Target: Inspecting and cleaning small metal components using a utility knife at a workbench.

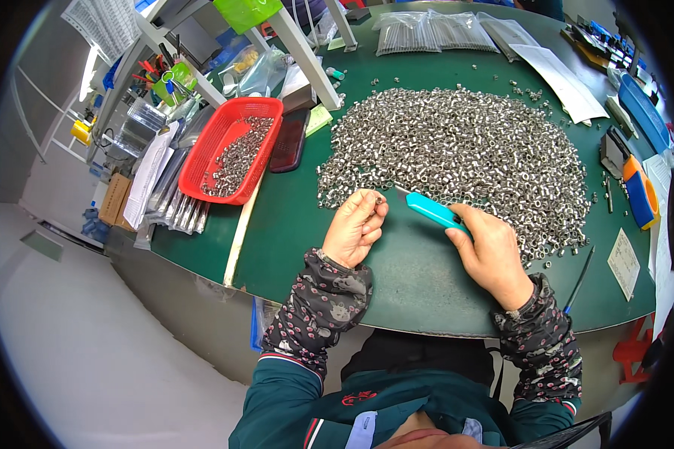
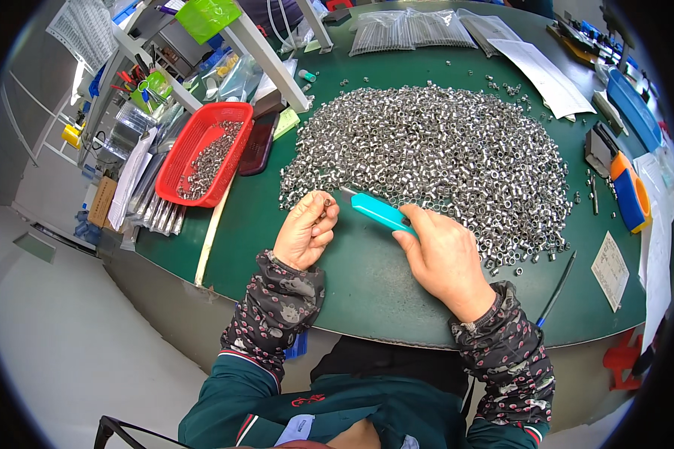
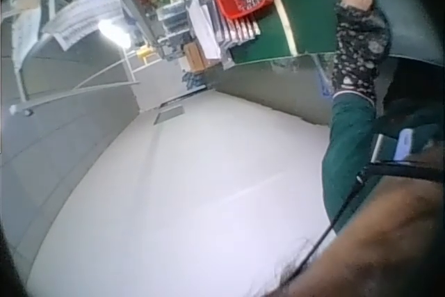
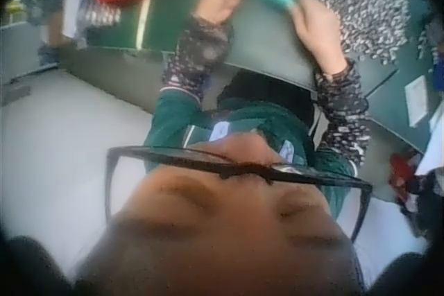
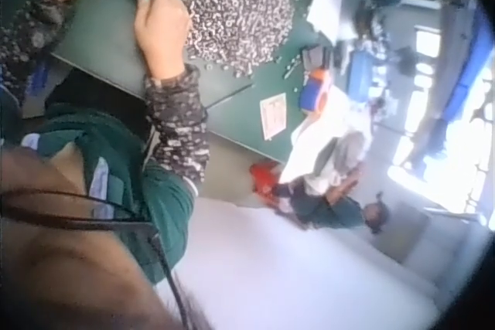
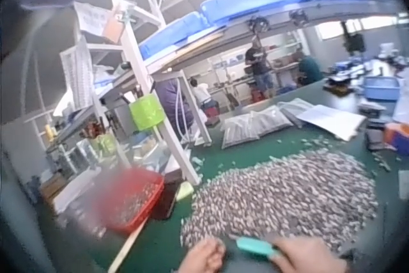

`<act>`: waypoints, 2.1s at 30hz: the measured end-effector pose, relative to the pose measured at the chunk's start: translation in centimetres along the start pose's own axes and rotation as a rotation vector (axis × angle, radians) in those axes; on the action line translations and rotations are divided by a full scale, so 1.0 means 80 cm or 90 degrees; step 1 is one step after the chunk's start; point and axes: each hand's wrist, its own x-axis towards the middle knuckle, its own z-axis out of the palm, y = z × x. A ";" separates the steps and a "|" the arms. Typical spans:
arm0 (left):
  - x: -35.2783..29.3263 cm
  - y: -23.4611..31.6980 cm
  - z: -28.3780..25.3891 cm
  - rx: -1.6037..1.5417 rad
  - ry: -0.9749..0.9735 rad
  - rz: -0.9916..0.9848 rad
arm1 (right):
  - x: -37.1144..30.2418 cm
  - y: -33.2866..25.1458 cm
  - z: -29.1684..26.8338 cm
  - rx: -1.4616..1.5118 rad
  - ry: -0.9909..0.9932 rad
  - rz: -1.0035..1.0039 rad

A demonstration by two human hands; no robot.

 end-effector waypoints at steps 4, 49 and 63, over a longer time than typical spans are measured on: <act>-0.001 0.002 0.005 -0.011 -0.015 0.009 | -0.001 0.000 0.000 -0.004 0.000 -0.004; -0.002 0.000 0.010 0.086 0.005 0.052 | 0.001 -0.006 -0.006 0.051 -0.136 0.061; 0.000 -0.001 0.002 0.059 -0.012 0.036 | -0.003 -0.011 -0.001 -0.116 0.025 -0.069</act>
